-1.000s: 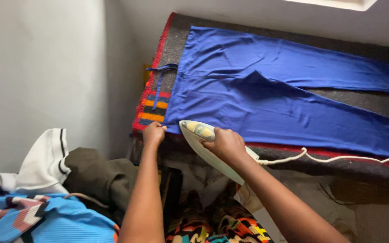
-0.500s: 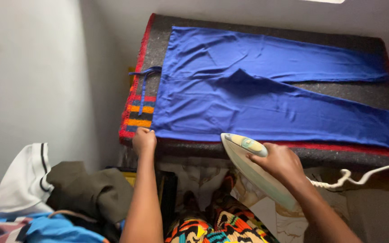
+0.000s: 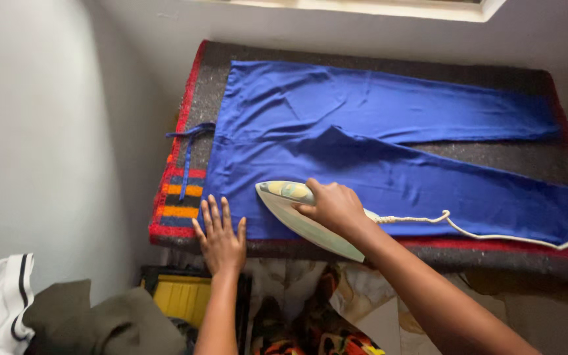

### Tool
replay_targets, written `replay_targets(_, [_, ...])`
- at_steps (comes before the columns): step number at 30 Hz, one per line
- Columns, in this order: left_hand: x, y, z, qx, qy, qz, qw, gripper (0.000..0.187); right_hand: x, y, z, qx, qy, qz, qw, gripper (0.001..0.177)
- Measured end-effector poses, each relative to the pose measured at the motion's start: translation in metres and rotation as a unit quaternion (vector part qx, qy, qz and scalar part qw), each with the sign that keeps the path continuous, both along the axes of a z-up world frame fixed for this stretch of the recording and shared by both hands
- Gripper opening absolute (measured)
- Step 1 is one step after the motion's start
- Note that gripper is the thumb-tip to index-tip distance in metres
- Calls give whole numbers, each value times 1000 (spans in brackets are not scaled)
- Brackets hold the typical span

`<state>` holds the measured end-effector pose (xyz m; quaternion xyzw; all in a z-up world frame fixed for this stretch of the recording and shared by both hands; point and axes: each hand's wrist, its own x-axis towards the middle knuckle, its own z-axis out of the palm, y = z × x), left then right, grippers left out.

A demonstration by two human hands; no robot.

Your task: The person irons a blue garment on an ironing board, smoothing the fabric with an iron and adjusting the garment's position. The person then folds the garment on the board.

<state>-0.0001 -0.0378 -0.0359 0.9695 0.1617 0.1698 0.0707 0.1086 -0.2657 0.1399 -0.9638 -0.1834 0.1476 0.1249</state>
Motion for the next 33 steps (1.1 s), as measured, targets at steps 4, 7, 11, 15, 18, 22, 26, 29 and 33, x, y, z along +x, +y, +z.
replay_targets(4, [-2,1,4,1,11,5,1000,71,33,13,-9,24,-12,-45,999,54])
replay_targets(7, [-4,-1,9,-15,10,-3,1000,71,61,23,-9,31,-18,-101,994,56])
replay_targets(11, [-4,-1,14,-12,10,-7,1000,71,62,3,-9,23,-1,-57,998,56])
replay_targets(15, [-4,-4,16,-18,12,-6,1000,71,50,-53,-12,-36,10,-54,998,66])
replay_targets(18, [-6,-2,17,-26,12,-10,1000,71,55,-109,-13,-49,21,-57,997,75])
replay_targets(22, [-5,-3,17,-33,4,-18,999,72,66,-176,-14,-129,19,-88,988,83])
replay_targets(26, [-4,2,15,-41,8,-25,999,72,76,-200,-15,-86,41,-236,967,76])
replay_targets(29, [-5,5,10,-42,18,-32,998,73,75,-205,-15,-73,17,-175,982,76])
replay_targets(33, [-4,6,7,-40,29,-34,998,84,64,-216,-10,-148,66,-60,985,73])
